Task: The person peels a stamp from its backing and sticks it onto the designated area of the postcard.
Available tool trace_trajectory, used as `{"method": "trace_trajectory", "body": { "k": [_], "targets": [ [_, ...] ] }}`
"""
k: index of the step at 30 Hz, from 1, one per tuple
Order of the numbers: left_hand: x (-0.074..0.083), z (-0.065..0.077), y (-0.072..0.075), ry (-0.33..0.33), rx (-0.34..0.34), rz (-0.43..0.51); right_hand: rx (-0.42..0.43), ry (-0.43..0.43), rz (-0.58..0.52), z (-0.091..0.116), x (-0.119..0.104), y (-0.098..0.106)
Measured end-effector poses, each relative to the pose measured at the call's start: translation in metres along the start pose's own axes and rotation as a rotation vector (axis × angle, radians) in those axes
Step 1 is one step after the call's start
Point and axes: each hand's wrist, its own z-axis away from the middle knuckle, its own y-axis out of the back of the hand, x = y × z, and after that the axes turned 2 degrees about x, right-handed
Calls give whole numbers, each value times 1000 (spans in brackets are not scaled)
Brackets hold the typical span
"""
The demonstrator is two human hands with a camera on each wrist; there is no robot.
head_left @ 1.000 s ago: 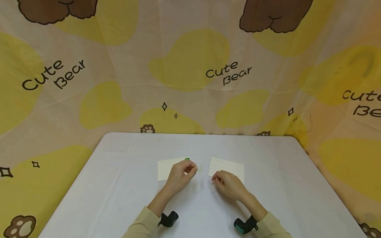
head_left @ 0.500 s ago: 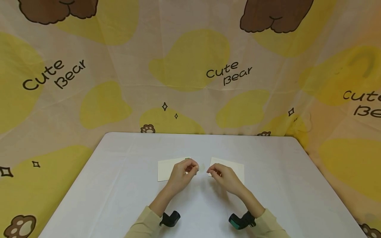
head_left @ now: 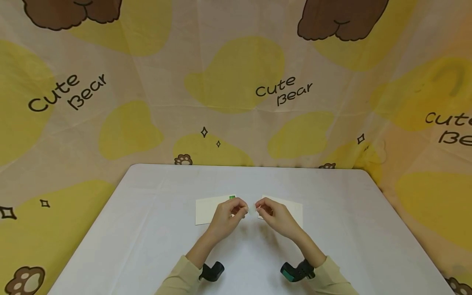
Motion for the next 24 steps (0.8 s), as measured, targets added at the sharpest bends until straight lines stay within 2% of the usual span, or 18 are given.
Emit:
{"method": "trace_trajectory", "body": {
  "k": [7, 15, 24],
  "targets": [
    [-1, 0, -1, 6, -2, -7, 29, 23, 22, 1, -1, 0],
    [-37, 1, -11, 46, 19, -3, 54, 57, 3, 2, -2, 1],
    [-39, 2, -10, 195, -54, 23, 87, 62, -31, 2, -5, 0]
  ]
}}
